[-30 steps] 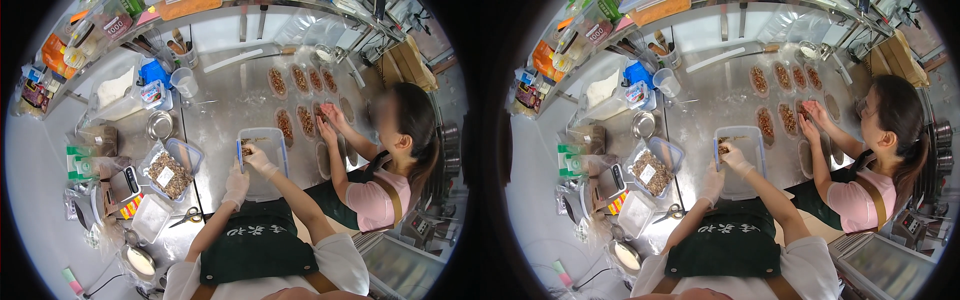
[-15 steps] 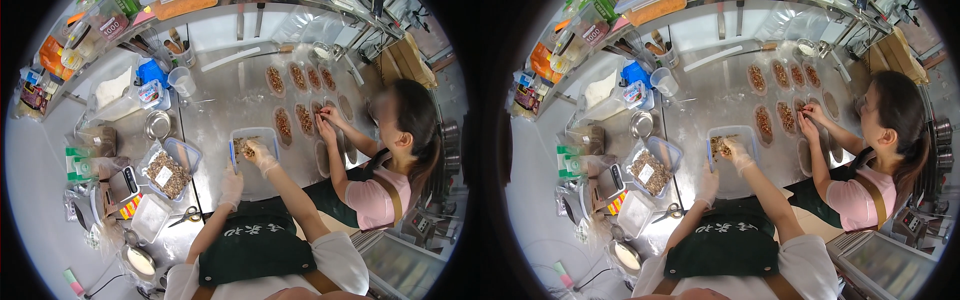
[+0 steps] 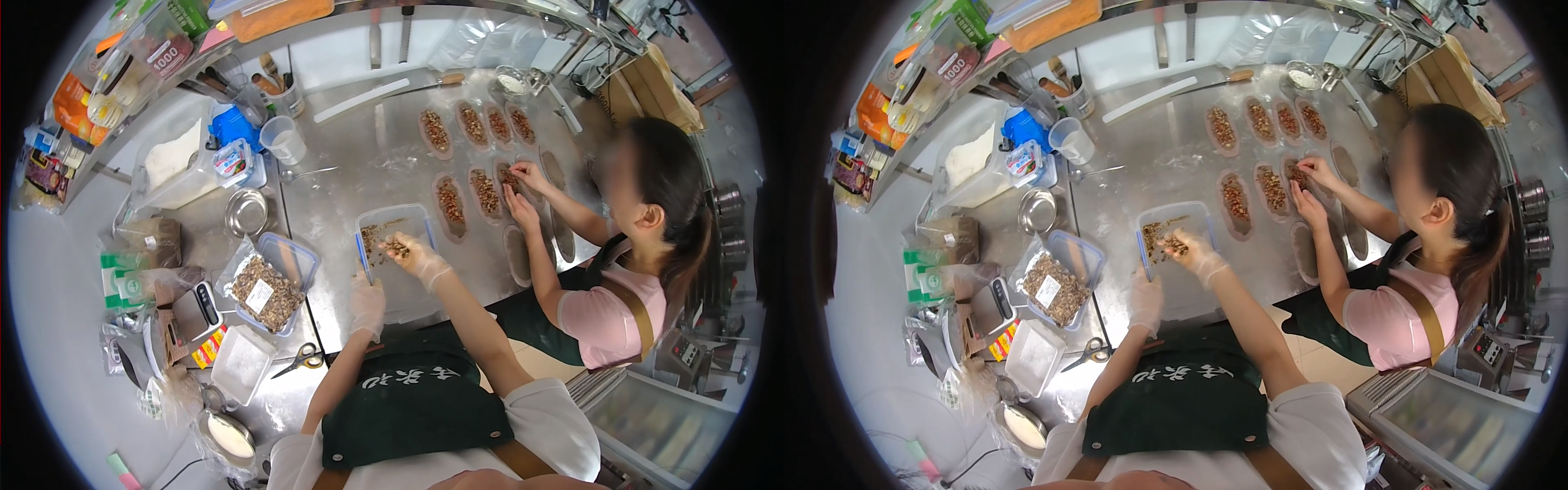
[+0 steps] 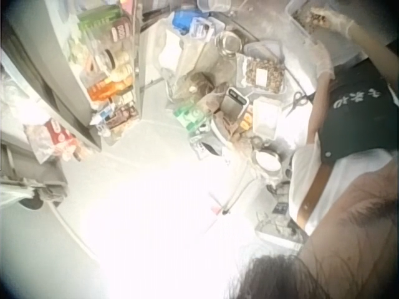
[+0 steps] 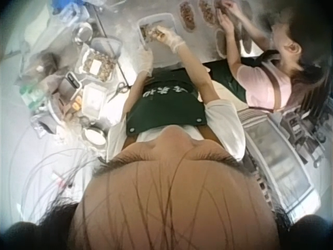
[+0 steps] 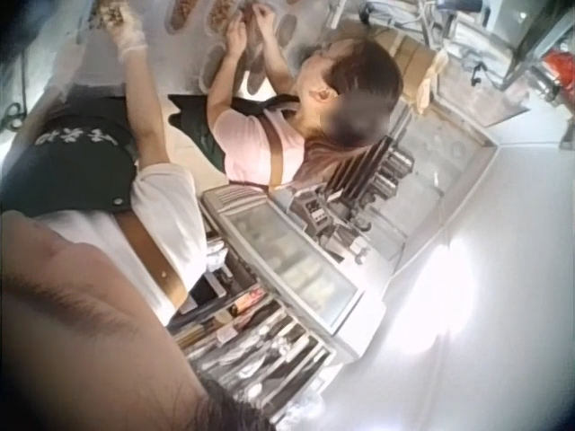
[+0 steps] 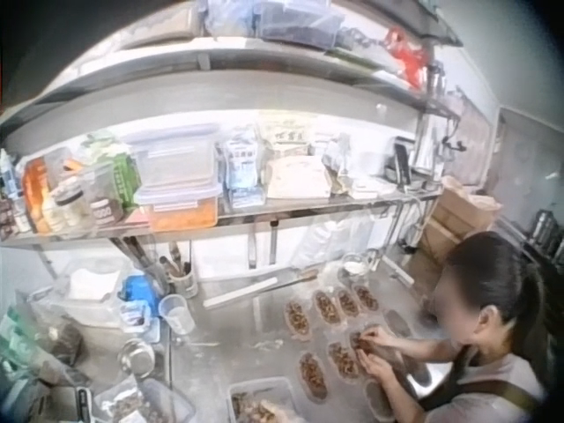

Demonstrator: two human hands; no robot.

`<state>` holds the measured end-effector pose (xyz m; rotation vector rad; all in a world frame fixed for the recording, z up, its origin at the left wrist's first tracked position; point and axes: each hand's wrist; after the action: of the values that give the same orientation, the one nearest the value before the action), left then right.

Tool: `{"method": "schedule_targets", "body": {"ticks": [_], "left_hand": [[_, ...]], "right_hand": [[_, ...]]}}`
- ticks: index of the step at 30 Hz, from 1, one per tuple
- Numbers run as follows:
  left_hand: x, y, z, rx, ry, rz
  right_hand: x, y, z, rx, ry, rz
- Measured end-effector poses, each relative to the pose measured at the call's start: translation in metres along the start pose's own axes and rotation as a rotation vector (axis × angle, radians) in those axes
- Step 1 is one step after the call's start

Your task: The person places chopped nuts into small oval molds on a table, then opens a large foil-lined bag using scissors and pours more nuts into a plastic container.

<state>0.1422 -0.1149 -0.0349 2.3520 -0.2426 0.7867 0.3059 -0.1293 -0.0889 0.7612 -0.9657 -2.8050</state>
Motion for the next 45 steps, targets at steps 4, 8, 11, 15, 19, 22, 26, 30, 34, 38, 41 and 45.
{"method": "schedule_targets", "body": {"ticks": [4,8,11,15,19,22,26,30,34,38,41,45], "left_hand": [[-0.009,-0.002,0.001,0.037,0.002,-0.008],[-0.004,-0.001,-0.003,0.050,0.061,0.031],[0.000,-0.004,-0.006,0.004,0.059,-0.003],[0.002,-0.009,-0.007,0.012,0.095,-0.045],[0.003,-0.015,-0.003,-0.005,-0.012,-0.003],[-0.001,-0.022,0.001,-0.057,0.025,0.038],[-0.040,-0.034,0.010,0.109,0.110,0.105],[-0.038,-0.045,0.000,0.143,0.291,0.068],[-0.031,-0.053,-0.010,0.258,0.540,0.095],[-0.031,-0.059,-0.013,0.276,0.775,0.010],[-0.024,-0.055,-0.019,0.360,0.811,0.001],[-0.023,-0.050,-0.017,0.387,0.789,-0.042]], "right_hand": [[0.004,0.006,0.014,-0.093,0.100,-0.038],[-0.001,0.011,0.020,0.033,0.273,-0.067],[-0.005,0.007,0.010,-0.019,0.206,-0.076],[-0.011,0.007,0.014,-0.113,0.042,-0.073],[-0.021,0.011,0.025,-0.025,-0.061,-0.005],[-0.018,0.005,0.011,-0.014,0.014,0.001],[-0.014,0.004,0.013,-0.030,0.016,-0.006],[-0.037,0.004,-0.003,0.000,-0.023,-0.109],[-0.093,0.005,-0.009,0.054,-0.108,-0.165],[-0.145,0.003,-0.036,0.062,-0.118,-0.193],[-0.192,-0.012,-0.069,0.083,-0.117,-0.272],[-0.277,-0.044,-0.137,0.164,-0.065,-0.563]]}}
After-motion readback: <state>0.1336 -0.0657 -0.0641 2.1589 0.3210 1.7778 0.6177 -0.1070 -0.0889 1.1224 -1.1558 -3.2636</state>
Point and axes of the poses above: each hand's wrist, its own y-axis away from the middle knuckle, its own z-axis out of the palm, x = y × z, and after that the axes turned 8 degrees about -x, right-handed
